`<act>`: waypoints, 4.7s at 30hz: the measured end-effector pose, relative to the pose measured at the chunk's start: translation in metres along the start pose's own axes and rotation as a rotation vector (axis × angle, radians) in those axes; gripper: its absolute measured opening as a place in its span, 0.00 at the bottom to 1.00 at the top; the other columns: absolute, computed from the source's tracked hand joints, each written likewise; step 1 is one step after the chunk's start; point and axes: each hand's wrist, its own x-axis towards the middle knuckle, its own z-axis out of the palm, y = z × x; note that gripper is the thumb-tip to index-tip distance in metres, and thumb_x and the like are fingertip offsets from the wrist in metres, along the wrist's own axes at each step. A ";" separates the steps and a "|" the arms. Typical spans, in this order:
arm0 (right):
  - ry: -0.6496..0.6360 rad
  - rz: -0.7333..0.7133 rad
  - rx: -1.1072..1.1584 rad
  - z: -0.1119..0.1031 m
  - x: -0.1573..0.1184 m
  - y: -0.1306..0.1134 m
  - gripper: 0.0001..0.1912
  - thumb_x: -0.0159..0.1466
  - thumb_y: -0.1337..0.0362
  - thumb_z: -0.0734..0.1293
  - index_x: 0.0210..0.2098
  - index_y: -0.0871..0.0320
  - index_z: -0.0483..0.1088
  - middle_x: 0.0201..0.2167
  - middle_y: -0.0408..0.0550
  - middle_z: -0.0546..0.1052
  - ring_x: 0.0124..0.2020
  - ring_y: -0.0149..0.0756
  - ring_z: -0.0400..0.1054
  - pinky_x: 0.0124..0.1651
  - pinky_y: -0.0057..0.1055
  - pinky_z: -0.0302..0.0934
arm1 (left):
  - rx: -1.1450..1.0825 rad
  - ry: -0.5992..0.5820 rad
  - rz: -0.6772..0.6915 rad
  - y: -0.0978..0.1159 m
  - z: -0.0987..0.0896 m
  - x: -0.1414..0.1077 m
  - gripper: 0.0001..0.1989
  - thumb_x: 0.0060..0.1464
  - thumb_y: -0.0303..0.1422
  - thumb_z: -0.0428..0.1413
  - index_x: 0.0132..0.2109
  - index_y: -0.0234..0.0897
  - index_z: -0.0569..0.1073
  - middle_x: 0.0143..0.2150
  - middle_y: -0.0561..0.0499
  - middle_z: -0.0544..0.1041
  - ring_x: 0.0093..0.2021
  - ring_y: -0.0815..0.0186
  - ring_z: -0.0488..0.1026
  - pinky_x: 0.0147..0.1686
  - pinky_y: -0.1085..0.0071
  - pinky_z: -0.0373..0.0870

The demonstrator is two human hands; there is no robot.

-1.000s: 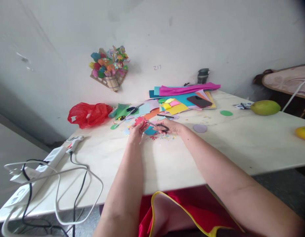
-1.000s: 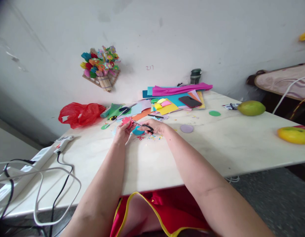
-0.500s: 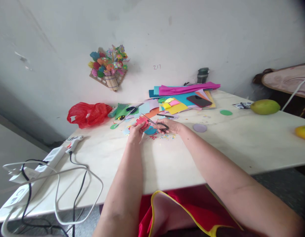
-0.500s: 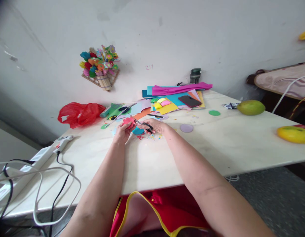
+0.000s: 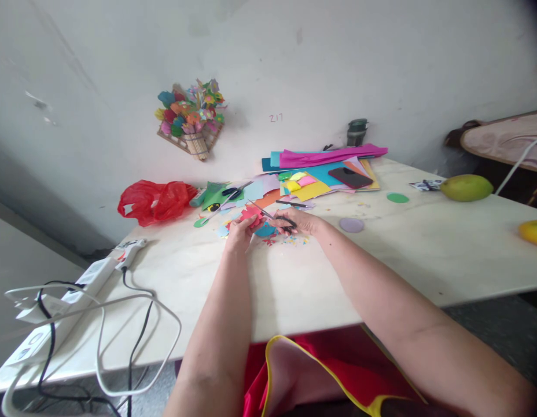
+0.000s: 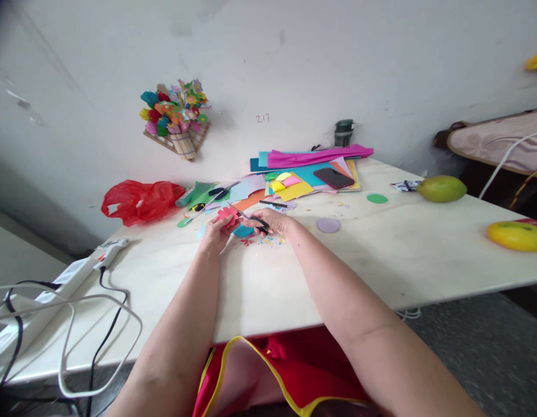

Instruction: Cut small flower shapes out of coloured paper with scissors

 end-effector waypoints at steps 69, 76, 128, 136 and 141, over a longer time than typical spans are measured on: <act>-0.035 -0.035 0.025 -0.003 0.004 0.006 0.16 0.63 0.56 0.72 0.28 0.61 0.67 0.18 0.42 0.73 0.13 0.22 0.62 0.12 0.18 0.46 | -0.009 0.048 0.018 -0.002 -0.007 0.005 0.12 0.35 0.31 0.72 0.28 0.35 0.78 0.28 0.47 0.81 0.38 0.53 0.83 0.48 0.57 0.79; 0.002 -0.010 0.003 -0.001 0.000 -0.002 0.16 0.65 0.58 0.71 0.28 0.62 0.67 0.17 0.41 0.72 0.13 0.21 0.61 0.11 0.17 0.47 | -0.020 0.011 -0.003 -0.001 -0.001 0.001 0.13 0.32 0.30 0.72 0.27 0.34 0.77 0.26 0.49 0.80 0.31 0.59 0.81 0.41 0.62 0.81; -0.031 -0.021 0.040 0.001 0.000 -0.001 0.14 0.59 0.60 0.74 0.27 0.61 0.67 0.15 0.37 0.67 0.13 0.21 0.57 0.16 0.19 0.50 | -0.005 0.025 -0.028 0.002 0.000 0.001 0.13 0.34 0.31 0.72 0.26 0.32 0.77 0.23 0.48 0.78 0.32 0.57 0.82 0.35 0.67 0.79; -0.026 -0.004 -0.002 -0.001 0.001 0.002 0.16 0.61 0.57 0.73 0.27 0.61 0.66 0.15 0.38 0.69 0.13 0.21 0.59 0.12 0.18 0.44 | -0.001 0.022 -0.016 -0.001 -0.006 0.005 0.12 0.36 0.31 0.72 0.29 0.33 0.78 0.28 0.48 0.81 0.34 0.58 0.82 0.41 0.63 0.80; -0.015 -0.021 -0.002 -0.002 0.001 0.003 0.17 0.63 0.56 0.72 0.28 0.61 0.66 0.17 0.40 0.72 0.13 0.22 0.61 0.11 0.18 0.46 | -0.005 0.021 -0.011 -0.002 -0.007 0.005 0.12 0.34 0.30 0.71 0.27 0.34 0.77 0.27 0.48 0.80 0.33 0.59 0.82 0.42 0.63 0.80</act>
